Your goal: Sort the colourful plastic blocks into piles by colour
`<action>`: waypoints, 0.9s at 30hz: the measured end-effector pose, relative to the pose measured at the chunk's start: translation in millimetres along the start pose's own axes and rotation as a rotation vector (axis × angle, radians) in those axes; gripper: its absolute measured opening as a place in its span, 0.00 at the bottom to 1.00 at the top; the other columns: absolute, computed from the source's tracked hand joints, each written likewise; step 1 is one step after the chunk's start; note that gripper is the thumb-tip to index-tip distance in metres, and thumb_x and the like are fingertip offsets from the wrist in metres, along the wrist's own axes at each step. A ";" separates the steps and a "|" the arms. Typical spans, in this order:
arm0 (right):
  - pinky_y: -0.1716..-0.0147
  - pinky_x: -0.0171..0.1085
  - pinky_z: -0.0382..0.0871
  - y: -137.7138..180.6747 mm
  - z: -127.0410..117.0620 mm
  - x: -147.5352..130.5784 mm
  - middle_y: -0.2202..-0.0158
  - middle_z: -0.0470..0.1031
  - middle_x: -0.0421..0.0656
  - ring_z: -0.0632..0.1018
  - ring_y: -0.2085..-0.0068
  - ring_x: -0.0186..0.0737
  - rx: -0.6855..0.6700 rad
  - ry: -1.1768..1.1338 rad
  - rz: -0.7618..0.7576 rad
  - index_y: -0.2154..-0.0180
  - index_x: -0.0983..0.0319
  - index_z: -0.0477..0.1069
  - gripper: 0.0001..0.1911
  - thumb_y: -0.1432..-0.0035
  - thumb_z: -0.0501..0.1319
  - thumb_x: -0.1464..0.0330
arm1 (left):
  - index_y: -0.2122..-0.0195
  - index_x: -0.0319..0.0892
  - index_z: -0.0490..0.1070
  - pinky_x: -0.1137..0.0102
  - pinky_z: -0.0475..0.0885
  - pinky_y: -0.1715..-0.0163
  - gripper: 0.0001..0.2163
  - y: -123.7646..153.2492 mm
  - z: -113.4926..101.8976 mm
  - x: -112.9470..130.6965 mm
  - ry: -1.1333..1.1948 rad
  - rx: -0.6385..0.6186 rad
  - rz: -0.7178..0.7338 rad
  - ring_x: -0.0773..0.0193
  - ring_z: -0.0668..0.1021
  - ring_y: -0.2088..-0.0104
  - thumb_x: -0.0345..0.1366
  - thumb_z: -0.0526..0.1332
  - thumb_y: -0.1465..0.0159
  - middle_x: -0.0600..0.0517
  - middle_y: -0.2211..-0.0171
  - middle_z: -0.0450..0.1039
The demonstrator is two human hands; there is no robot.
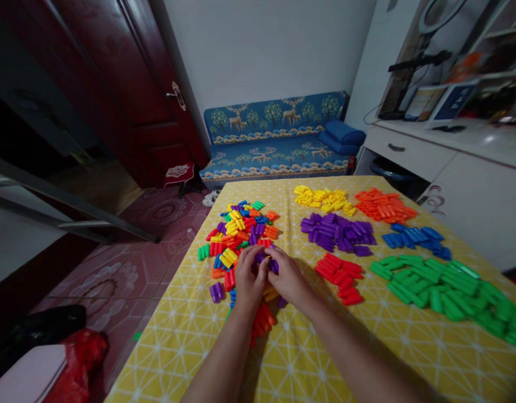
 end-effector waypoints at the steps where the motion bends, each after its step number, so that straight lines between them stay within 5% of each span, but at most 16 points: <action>1: 0.42 0.47 0.66 2.3 0.3 -0.2 0.49 0.74 0.50 0.73 0.45 0.45 0.004 -0.002 0.001 0.50 0.62 0.73 0.24 0.49 0.56 0.79 | 0.51 0.43 0.73 0.63 0.72 0.50 0.12 0.4 -0.2 -1.9 0.002 0.011 -0.020 0.58 0.76 0.52 0.35 0.61 0.36 0.46 0.54 0.75; 17: 0.49 0.45 0.70 15.5 -20.3 -11.1 0.54 0.77 0.46 0.76 0.52 0.45 0.221 0.040 -0.051 0.54 0.59 0.71 0.14 0.43 0.60 0.72 | 0.50 0.40 0.76 0.65 0.76 0.54 0.15 4.0 0.7 1.7 0.026 -0.154 -0.070 0.58 0.81 0.55 0.39 0.55 0.31 0.45 0.55 0.80; 22: 0.62 0.39 0.73 -11.7 -93.5 24.4 0.63 0.79 0.45 0.79 0.64 0.41 0.462 0.028 0.032 0.56 0.60 0.72 0.13 0.42 0.60 0.62 | 0.56 0.40 0.77 0.67 0.75 0.59 0.14 4.1 2.2 2.6 0.013 -0.164 -0.063 0.60 0.81 0.60 0.38 0.53 0.31 0.46 0.62 0.80; 27: 0.61 0.41 0.71 -46.0 -180.4 87.9 0.63 0.80 0.48 0.79 0.63 0.45 0.648 0.360 0.228 0.57 0.62 0.74 0.16 0.45 0.61 0.60 | 0.62 0.40 0.78 0.70 0.73 0.64 0.13 3.8 4.6 3.3 -0.004 -0.180 -0.041 0.61 0.80 0.65 0.38 0.54 0.31 0.47 0.66 0.79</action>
Point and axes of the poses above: each hand's wrist, its own y-axis away from the middle knuckle, its own z-axis out of the palm, x = y × z, the point moved 3 cm from there along -y, towards the middle knuckle
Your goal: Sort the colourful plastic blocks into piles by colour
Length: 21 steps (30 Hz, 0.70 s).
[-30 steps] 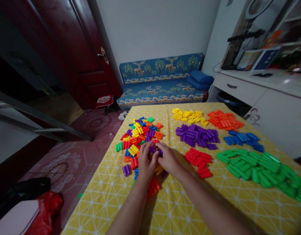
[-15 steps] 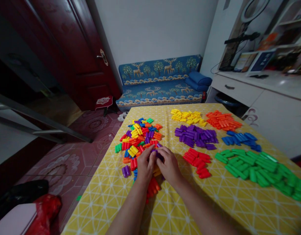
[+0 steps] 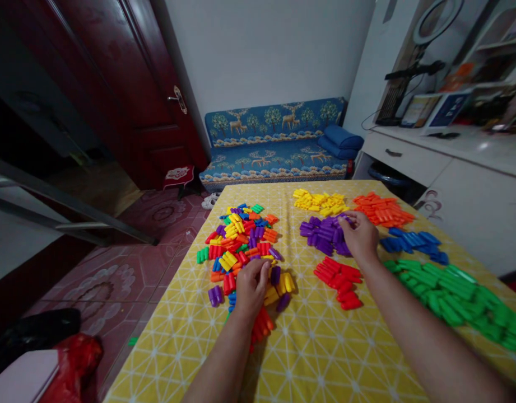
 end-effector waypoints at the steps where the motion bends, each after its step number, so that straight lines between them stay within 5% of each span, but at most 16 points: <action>1: 0.61 0.41 0.70 -10.5 -1.4 8.7 0.63 0.80 0.48 0.79 0.62 0.46 -0.009 0.083 0.009 0.58 0.62 0.75 0.16 0.45 0.61 0.61 | 0.63 0.40 0.78 0.70 0.72 0.65 0.13 -0.1 0.1 0.2 -0.004 -0.002 -0.001 0.62 0.80 0.65 0.38 0.54 0.31 0.48 0.66 0.79; 7: 0.63 0.40 0.68 -27.1 2.5 26.8 0.63 0.80 0.47 0.78 0.61 0.46 -0.193 0.412 -0.058 0.60 0.60 0.77 0.14 0.44 0.59 0.60 | 0.64 0.40 0.77 0.71 0.71 0.66 0.12 -1.4 -0.4 2.3 -0.023 -0.009 0.002 0.62 0.79 0.67 0.37 0.55 0.31 0.48 0.68 0.78; 11: 0.59 0.44 0.68 -19.6 1.0 27.7 0.60 0.78 0.51 0.76 0.57 0.50 -0.183 0.559 -0.110 0.57 0.61 0.78 0.17 0.42 0.58 0.60 | 0.65 0.40 0.77 0.71 0.71 0.67 0.12 -1.8 -1.1 4.1 -0.040 -0.002 0.010 0.63 0.79 0.68 0.37 0.55 0.32 0.49 0.69 0.78; 17: 0.48 0.51 0.64 32.8 -1.2 -19.3 0.50 0.73 0.53 0.71 0.48 0.53 -0.075 0.297 -0.336 0.52 0.62 0.75 0.17 0.43 0.60 0.68 | 0.65 0.40 0.77 0.71 0.72 0.68 0.13 -1.1 -1.8 4.0 -0.074 -0.005 0.004 0.63 0.79 0.69 0.38 0.55 0.32 0.49 0.69 0.78; 21: 0.58 0.41 0.70 96.9 11.3 -59.1 0.55 0.76 0.46 0.77 0.59 0.43 -0.512 0.044 -0.361 0.56 0.58 0.76 0.14 0.45 0.62 0.68 | 0.63 0.40 0.77 0.70 0.73 0.65 0.11 -1.1 -2.0 2.2 -0.069 0.020 0.003 0.63 0.79 0.67 0.37 0.56 0.32 0.48 0.67 0.79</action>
Point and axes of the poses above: each hand's wrist, its own y-axis away from the middle knuckle, its own z-axis out of the palm, x = y × z, the point moved 3 cm from there along -y, towards the middle knuckle
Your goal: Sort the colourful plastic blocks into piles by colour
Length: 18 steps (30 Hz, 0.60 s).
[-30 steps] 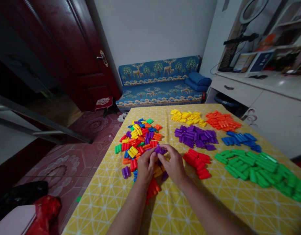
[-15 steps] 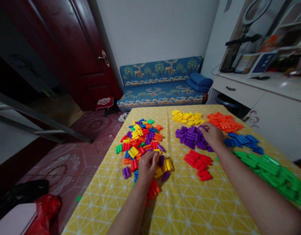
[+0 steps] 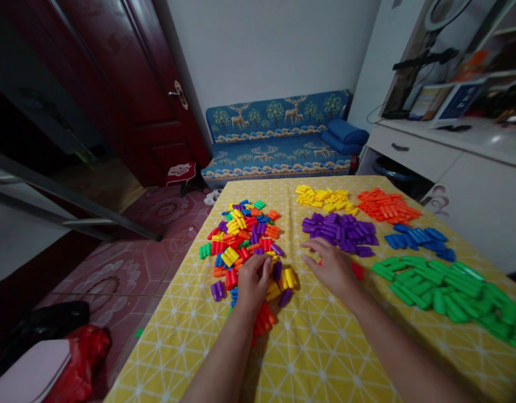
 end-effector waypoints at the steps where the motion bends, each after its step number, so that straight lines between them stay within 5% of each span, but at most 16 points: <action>1: 0.62 0.39 0.70 9.0 9.2 -10.7 0.57 0.77 0.45 0.77 0.63 0.42 -0.116 -0.022 0.018 0.55 0.56 0.76 0.15 0.47 0.64 0.67 | 0.63 0.40 0.77 0.69 0.73 0.64 0.10 -0.1 0.1 -0.3 0.006 0.011 0.004 0.62 0.79 0.66 0.36 0.56 0.32 0.48 0.66 0.79; 4: 0.67 0.37 0.69 29.9 30.1 -31.4 0.59 0.76 0.43 0.78 0.64 0.43 -0.279 0.022 0.032 0.52 0.53 0.74 0.25 0.55 0.69 0.67 | 0.60 0.41 0.76 0.67 0.74 0.59 0.08 -0.5 0.9 -0.2 0.034 0.033 0.018 0.61 0.79 0.61 0.34 0.57 0.34 0.47 0.63 0.78; 8: 0.63 0.37 0.70 35.7 51.3 -41.1 0.58 0.76 0.44 0.78 0.59 0.45 -0.186 -0.015 0.032 0.53 0.54 0.74 0.26 0.56 0.65 0.77 | 0.55 0.41 0.75 0.64 0.73 0.53 0.09 -0.4 2.8 3.6 0.067 -0.013 0.048 0.59 0.78 0.55 0.33 0.60 0.36 0.46 0.57 0.76; 11: 0.59 0.39 0.72 32.4 64.7 -44.7 0.56 0.77 0.45 0.78 0.56 0.45 -0.096 -0.203 0.088 0.51 0.55 0.72 0.28 0.55 0.61 0.80 | 0.53 0.42 0.74 0.62 0.72 0.49 0.11 -0.1 2.3 6.7 0.063 -0.030 0.070 0.58 0.76 0.52 0.34 0.61 0.37 0.45 0.54 0.75; 18: 0.57 0.40 0.77 30.8 71.1 -47.5 0.53 0.79 0.40 0.80 0.54 0.43 -0.054 -0.774 0.212 0.46 0.52 0.70 0.22 0.42 0.55 0.68 | 0.51 0.43 0.74 0.62 0.72 0.51 0.13 0.0 3.4 3.5 0.019 -0.075 0.053 0.57 0.76 0.53 0.37 0.60 0.35 0.45 0.54 0.76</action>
Point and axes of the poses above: each hand's wrist, its own y-axis away from the middle knuckle, its own z-axis out of the palm, x = y × z, the point moved 3 cm from there along -y, towards the middle knuckle
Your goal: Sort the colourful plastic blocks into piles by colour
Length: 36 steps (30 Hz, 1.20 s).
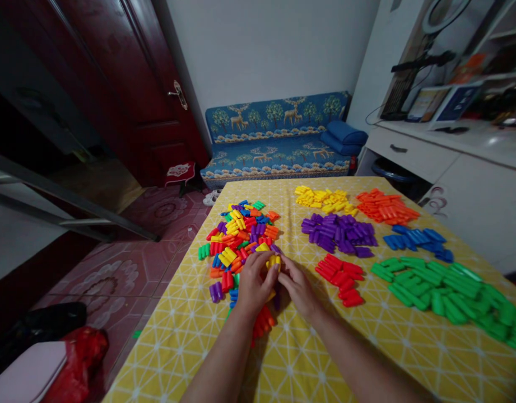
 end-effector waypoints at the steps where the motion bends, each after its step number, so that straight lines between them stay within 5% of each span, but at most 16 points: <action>1: 0.57 0.40 0.77 0.3 -0.4 1.3 0.53 0.79 0.41 0.80 0.54 0.43 0.003 -0.059 0.014 0.46 0.52 0.70 0.22 0.43 0.55 0.69 | 0.50 0.43 0.73 0.62 0.72 0.52 0.13 0.2 0.5 -1.4 -0.013 -0.003 -0.002 0.57 0.77 0.54 0.37 0.60 0.34 0.45 0.55 0.76; 10: 0.62 0.39 0.77 3.2 3.5 4.2 0.56 0.79 0.44 0.80 0.60 0.42 -0.018 -0.227 0.099 0.46 0.57 0.67 0.23 0.43 0.61 0.60 | 0.52 0.43 0.74 0.65 0.74 0.58 0.11 1.5 -2.2 -9.2 0.017 0.142 0.029 0.59 0.79 0.58 0.35 0.59 0.34 0.46 0.59 0.78; 17: 0.63 0.39 0.75 2.5 -6.1 3.6 0.61 0.78 0.42 0.78 0.63 0.41 0.142 -0.046 0.024 0.57 0.56 0.73 0.13 0.44 0.62 0.60 | 0.53 0.44 0.75 0.63 0.73 0.56 0.11 0.8 -2.0 -6.6 0.023 0.115 0.057 0.58 0.78 0.58 0.32 0.58 0.35 0.47 0.61 0.78; 24: 0.66 0.36 0.74 -6.0 -8.0 -5.7 0.63 0.78 0.41 0.78 0.65 0.38 0.053 0.044 -0.042 0.56 0.56 0.71 0.11 0.42 0.61 0.64 | 0.51 0.43 0.73 0.64 0.72 0.56 0.11 1.0 -2.9 -5.9 0.004 0.104 0.015 0.58 0.78 0.57 0.33 0.57 0.33 0.46 0.58 0.77; 29: 0.69 0.34 0.72 -65.8 -41.0 -18.2 0.66 0.78 0.41 0.78 0.67 0.37 -0.016 0.273 -0.190 0.57 0.59 0.73 0.12 0.45 0.60 0.68 | 0.49 0.43 0.70 0.61 0.71 0.51 0.13 0.6 -3.7 -6.6 -0.015 0.158 -0.005 0.57 0.76 0.53 0.32 0.58 0.34 0.46 0.56 0.76; 32: 0.69 0.34 0.71 -126.9 -85.8 -12.7 0.70 0.76 0.40 0.77 0.69 0.36 0.139 0.381 -0.196 0.60 0.61 0.74 0.12 0.49 0.62 0.70 | 0.50 0.43 0.71 0.61 0.71 0.52 0.13 -0.3 -3.2 -7.3 -0.025 0.152 0.008 0.57 0.76 0.53 0.30 0.57 0.35 0.46 0.56 0.76; 36: 0.72 0.34 0.71 -199.3 -145.5 17.8 0.76 0.74 0.39 0.75 0.76 0.34 0.379 0.522 0.044 0.61 0.66 0.74 0.12 0.52 0.64 0.72 | 0.52 0.44 0.72 0.62 0.71 0.54 0.13 -0.7 -3.1 -8.0 -0.031 0.131 0.009 0.57 0.76 0.55 0.27 0.56 0.36 0.47 0.58 0.76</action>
Point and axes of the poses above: each hand's wrist, its own y-axis away from the middle knuckle, its own z-axis out of the palm, x = y × z, the point moved 3 cm from there along -y, towards the middle knuckle
